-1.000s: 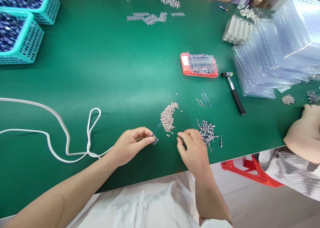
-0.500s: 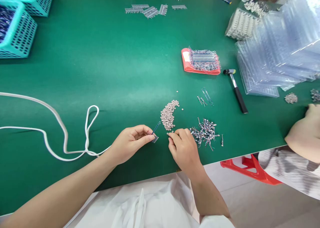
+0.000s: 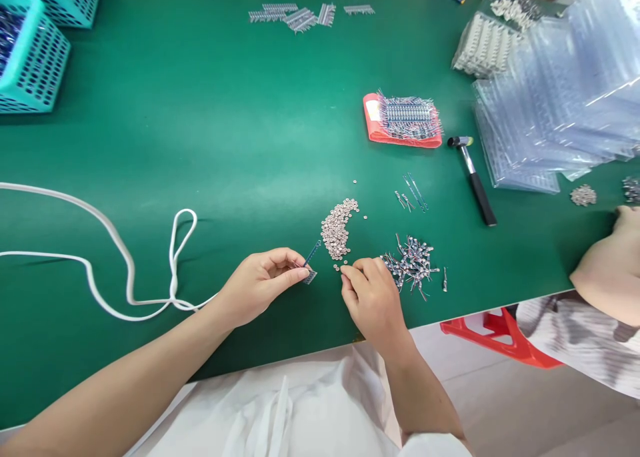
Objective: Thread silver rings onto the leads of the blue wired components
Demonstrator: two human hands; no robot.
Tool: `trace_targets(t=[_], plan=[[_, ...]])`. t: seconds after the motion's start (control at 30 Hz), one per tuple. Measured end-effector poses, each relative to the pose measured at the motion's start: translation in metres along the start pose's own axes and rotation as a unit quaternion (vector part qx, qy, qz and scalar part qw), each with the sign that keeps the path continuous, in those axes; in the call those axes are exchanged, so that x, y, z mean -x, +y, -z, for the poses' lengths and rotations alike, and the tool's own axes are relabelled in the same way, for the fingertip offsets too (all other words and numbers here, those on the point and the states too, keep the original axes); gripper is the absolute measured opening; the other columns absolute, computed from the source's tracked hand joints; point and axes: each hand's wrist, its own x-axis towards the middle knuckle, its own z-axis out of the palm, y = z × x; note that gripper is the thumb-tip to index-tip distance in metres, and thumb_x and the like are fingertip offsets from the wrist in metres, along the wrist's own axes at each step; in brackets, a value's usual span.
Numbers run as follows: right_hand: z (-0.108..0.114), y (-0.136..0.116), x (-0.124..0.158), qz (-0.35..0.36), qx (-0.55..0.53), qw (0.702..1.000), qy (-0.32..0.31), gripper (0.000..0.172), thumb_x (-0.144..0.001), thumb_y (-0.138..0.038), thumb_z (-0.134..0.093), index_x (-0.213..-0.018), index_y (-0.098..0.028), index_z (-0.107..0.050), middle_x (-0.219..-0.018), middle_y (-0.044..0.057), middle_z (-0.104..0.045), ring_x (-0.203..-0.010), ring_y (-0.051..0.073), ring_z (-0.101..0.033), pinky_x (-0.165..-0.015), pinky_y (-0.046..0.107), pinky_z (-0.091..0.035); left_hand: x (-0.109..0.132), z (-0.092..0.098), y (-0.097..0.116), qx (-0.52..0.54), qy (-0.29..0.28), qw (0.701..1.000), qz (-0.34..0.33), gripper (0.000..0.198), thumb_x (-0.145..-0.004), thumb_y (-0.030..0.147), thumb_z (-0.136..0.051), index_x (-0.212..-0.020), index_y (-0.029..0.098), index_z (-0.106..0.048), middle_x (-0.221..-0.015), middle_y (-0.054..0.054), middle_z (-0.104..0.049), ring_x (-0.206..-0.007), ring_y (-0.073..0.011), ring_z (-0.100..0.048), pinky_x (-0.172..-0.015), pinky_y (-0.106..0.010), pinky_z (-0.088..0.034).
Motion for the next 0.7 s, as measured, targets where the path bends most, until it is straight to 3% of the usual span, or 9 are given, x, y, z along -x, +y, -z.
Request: trace_targets(t=[0.43,0.7], plan=[[0.001,0.003,-0.007,0.082,0.033,0.996,-0.021,0.015,-0.093,-0.013,-0.061,-0.105,-0.016,-0.069,-0.090,0.007,-0.070,-0.082,0.021,-0.053,-0.071,0.036,-0.047,0.001,0.000,0.001,0.003,-0.001,1.000,-0.005,0.019,-0.086,0.038,-0.066,-0.086,0.019,-0.066,-0.086,-0.005,-0.074,-0.084,-0.0216,-0.071,-0.082,-0.035,-0.054],[-0.007,0.007,-0.016,0.061,0.032,0.997,-0.029,0.012,-0.092,-0.012,-0.057,-0.086,-0.018,-0.066,-0.081,0.006,-0.066,-0.077,0.019,-0.055,-0.069,0.034,-0.045,0.000,0.000,0.000,-0.009,-0.004,1.000,-0.013,0.019,-0.087,0.038,-0.065,-0.088,0.019,-0.067,-0.087,-0.005,-0.075,-0.085,-0.0225,-0.072,-0.083,-0.037,-0.055]])
